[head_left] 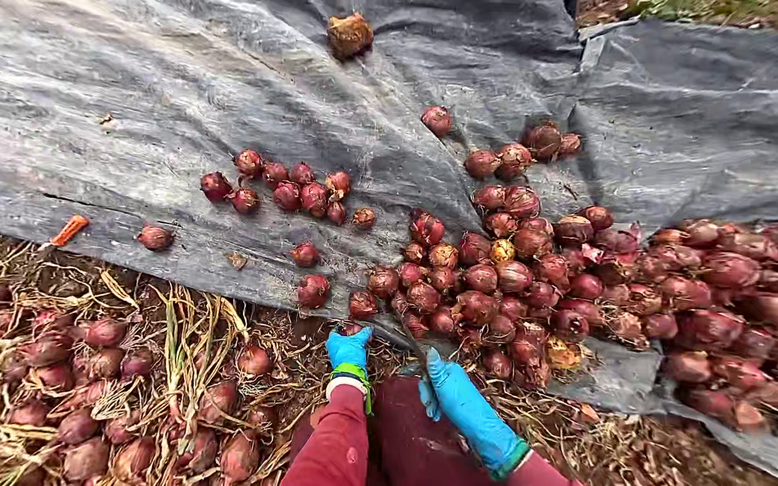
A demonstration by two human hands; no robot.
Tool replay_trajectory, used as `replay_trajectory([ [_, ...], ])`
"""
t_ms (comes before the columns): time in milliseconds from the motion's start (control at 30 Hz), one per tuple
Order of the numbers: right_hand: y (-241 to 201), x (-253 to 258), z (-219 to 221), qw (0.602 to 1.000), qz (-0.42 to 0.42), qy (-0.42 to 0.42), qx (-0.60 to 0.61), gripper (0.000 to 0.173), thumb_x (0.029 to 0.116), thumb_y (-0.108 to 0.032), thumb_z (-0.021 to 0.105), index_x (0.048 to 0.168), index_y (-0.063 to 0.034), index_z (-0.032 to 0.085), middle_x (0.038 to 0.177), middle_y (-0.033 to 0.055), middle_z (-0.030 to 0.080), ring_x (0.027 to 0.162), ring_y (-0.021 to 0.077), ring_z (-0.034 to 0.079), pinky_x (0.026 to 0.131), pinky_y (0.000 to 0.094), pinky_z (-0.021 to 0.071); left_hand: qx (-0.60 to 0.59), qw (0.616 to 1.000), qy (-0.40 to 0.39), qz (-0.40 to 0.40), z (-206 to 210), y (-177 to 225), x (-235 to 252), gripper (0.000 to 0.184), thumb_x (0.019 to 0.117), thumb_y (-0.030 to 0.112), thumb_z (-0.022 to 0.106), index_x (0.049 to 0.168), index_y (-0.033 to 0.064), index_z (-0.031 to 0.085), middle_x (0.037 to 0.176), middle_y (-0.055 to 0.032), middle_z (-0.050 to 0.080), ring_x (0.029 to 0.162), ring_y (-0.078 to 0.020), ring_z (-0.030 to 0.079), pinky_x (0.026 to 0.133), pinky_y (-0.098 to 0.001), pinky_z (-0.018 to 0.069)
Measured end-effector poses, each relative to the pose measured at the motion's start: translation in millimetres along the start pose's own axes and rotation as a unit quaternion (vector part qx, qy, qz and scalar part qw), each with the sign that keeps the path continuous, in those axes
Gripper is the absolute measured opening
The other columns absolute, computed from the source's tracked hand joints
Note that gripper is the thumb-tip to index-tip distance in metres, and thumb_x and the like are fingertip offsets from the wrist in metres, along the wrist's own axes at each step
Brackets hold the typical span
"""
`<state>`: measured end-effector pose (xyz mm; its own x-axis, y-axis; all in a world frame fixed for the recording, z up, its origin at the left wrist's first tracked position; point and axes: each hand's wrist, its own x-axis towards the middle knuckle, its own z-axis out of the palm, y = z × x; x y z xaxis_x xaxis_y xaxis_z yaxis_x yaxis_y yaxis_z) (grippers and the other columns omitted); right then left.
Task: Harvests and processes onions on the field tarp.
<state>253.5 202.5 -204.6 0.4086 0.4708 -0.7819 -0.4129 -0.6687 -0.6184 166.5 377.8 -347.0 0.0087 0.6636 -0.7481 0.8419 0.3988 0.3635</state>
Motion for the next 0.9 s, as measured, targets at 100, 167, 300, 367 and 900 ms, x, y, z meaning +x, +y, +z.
replay_trajectory([
  [100,4.6,4.0,-3.6,1.0,0.0,0.002,0.029,0.086,0.1017,-0.071,0.011,0.088,-0.0045,0.063,0.064,0.01,0.064,0.052,0.0238,0.063,0.05,0.0384,0.0567,-0.165,0.986,0.021,0.011,-27.4,-3.6,-18.5,0.093,0.0617,0.02,0.1,0.139,-0.0017,0.053,0.123,-0.0241,0.067,0.116,-0.0359,0.065,0.099,-0.0558,0.0547],
  [167,6.3,6.6,3.9,0.999,0.023,-0.017,0.045,0.089,0.1024,-0.07,0.007,0.097,-0.0021,0.065,0.066,0.0123,0.064,0.053,0.0257,0.063,0.05,0.0402,0.0568,-0.265,0.963,0.012,0.043,-54.3,-6.3,-47.1,0.1,0.0613,0.003,0.096,0.146,0.0004,0.043,0.13,-0.0253,0.062,0.118,-0.0355,0.063,0.098,-0.0548,0.0563],
  [300,-15.6,2.0,34.4,0.992,-0.033,-0.124,0.005,0.078,0.104,-0.068,0.019,0.096,-0.0043,0.064,0.069,0.0091,0.065,0.056,0.0229,0.064,0.053,0.0384,0.0579,-0.213,0.952,-0.063,0.21,-118.7,10.2,-107.2,0.102,0.0609,0.007,0.095,0.149,0.0069,0.044,0.134,-0.0173,0.063,0.121,-0.0248,0.065,0.102,-0.045,0.0574],
  [367,-36.9,-13.5,47.5,0.978,-0.11,-0.179,-0.006,0.071,0.1014,-0.068,0.035,0.098,-0.005,0.065,0.069,0.0059,0.065,0.056,0.0198,0.065,0.055,0.0364,0.0581,-0.097,0.946,-0.109,0.29,-156.5,17.8,-135.4,0.106,0.0634,0.016,0.098,0.154,0.0135,0.044,0.139,-0.0116,0.063,0.125,-0.0194,0.064,0.108,-0.0423,0.0547],
  [900,15.1,-118.4,85.2,0.915,-0.214,-0.276,-0.2,0.09,0.0896,-0.088,0.022,0.098,-0.0122,0.069,0.063,0.002,0.06,0.052,0.0174,0.059,0.052,0.0385,0.0541,0.347,0.864,-0.088,0.355,-265.9,-72.2,-259.7,0.038,0.0974,0.05,0.065,0.106,0.0136,0.073,0.101,-0.007,0.074,0.1,-0.0261,0.071,0.091,-0.0563,0.0558],
])
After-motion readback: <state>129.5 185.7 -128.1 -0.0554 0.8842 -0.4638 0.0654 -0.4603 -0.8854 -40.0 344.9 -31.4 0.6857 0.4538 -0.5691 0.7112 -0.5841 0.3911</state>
